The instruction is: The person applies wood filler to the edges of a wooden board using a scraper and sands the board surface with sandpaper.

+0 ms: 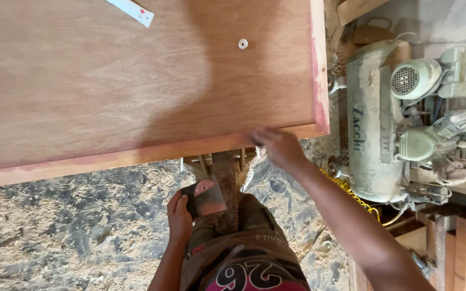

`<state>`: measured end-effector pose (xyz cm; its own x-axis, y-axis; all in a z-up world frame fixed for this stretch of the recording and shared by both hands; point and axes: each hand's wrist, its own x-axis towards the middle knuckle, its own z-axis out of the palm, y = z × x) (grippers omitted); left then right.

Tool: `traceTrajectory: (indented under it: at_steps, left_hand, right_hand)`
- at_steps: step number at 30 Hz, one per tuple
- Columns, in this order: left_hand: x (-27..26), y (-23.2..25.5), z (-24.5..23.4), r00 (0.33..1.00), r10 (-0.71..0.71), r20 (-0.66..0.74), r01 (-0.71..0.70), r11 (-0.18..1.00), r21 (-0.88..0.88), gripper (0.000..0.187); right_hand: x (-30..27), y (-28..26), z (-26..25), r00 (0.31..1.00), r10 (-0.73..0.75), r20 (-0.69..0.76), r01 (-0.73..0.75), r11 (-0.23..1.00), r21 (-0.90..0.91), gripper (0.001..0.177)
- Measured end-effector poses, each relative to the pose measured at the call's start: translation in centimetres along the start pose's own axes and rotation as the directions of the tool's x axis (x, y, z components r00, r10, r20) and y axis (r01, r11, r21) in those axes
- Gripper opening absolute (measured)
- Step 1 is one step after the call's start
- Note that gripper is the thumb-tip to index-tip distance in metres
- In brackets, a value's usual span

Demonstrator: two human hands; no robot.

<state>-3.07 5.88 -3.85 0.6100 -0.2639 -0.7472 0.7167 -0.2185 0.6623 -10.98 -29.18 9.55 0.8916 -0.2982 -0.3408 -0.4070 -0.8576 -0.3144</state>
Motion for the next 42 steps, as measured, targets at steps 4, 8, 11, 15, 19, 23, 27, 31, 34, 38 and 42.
traceTrajectory:
  at_steps: [4,8,11,15,19,23,27,31,34,38,42]
  left_hand:
    - [0.1,-0.9,0.7,1.0,0.031,0.004,-0.032,0.99,0.136,0.04]
    - [0.6,-0.7,2.1,0.996,-0.047,0.075,0.044,0.998,0.04,0.041]
    - [0.3,-0.4,3.1,0.993,0.003,0.118,-0.005,1.0,0.02,0.038]
    - [-0.7,0.9,3.5,0.998,0.013,0.066,-0.019,0.996,0.089,0.036]
    - [-1.4,1.9,3.0,0.985,-0.038,0.171,0.046,0.998,-0.043,0.038]
    - [-1.7,0.8,1.1,0.994,0.023,0.107,-0.022,1.0,-0.012,0.039]
    - [-1.1,-0.9,-1.3,0.998,0.03,-0.061,-0.026,0.997,0.066,0.04]
    - [-0.6,-2.8,-2.2,0.993,0.033,-0.116,-0.024,0.997,0.078,0.04]
    - [-0.5,-3.7,-2.0,0.996,0.012,-0.084,-0.013,1.0,-0.002,0.041]
    - [-1.2,-4.7,-2.5,0.993,-0.024,-0.118,0.021,0.999,-0.029,0.04]
    - [-2.0,-5.3,-3.5,0.992,-0.071,-0.105,0.057,0.99,-0.132,0.04]
  right_hand:
    - [-1.4,1.6,1.6,0.983,-0.161,-0.086,0.141,0.97,-0.198,0.059]
    - [-1.7,3.6,1.5,0.99,-0.083,-0.117,0.077,0.995,-0.057,0.049]
    - [-1.3,3.2,1.5,0.987,-0.039,-0.159,0.005,0.977,-0.212,0.061]
    - [-1.7,1.4,2.6,0.989,-0.15,0.003,0.148,0.973,-0.178,0.052]
    - [3.1,-0.6,3.4,0.99,-0.122,-0.068,0.109,0.979,-0.173,0.052]
    - [4.4,-7.2,4.6,0.965,-0.248,-0.083,0.213,0.929,-0.302,0.062]
    - [1.8,-7.5,2.8,0.972,-0.222,0.078,0.229,0.968,-0.106,0.052]
    - [4.5,-5.1,2.2,0.989,-0.15,0.001,0.149,0.979,-0.14,0.052]
    - [6.9,-7.7,4.6,0.986,-0.144,-0.084,0.131,0.981,-0.14,0.05]
    - [4.2,-10.5,5.0,0.946,-0.301,-0.118,0.278,0.944,-0.179,0.049]
    - [2.6,-7.4,2.3,0.985,-0.12,0.126,0.123,0.992,-0.013,0.052]
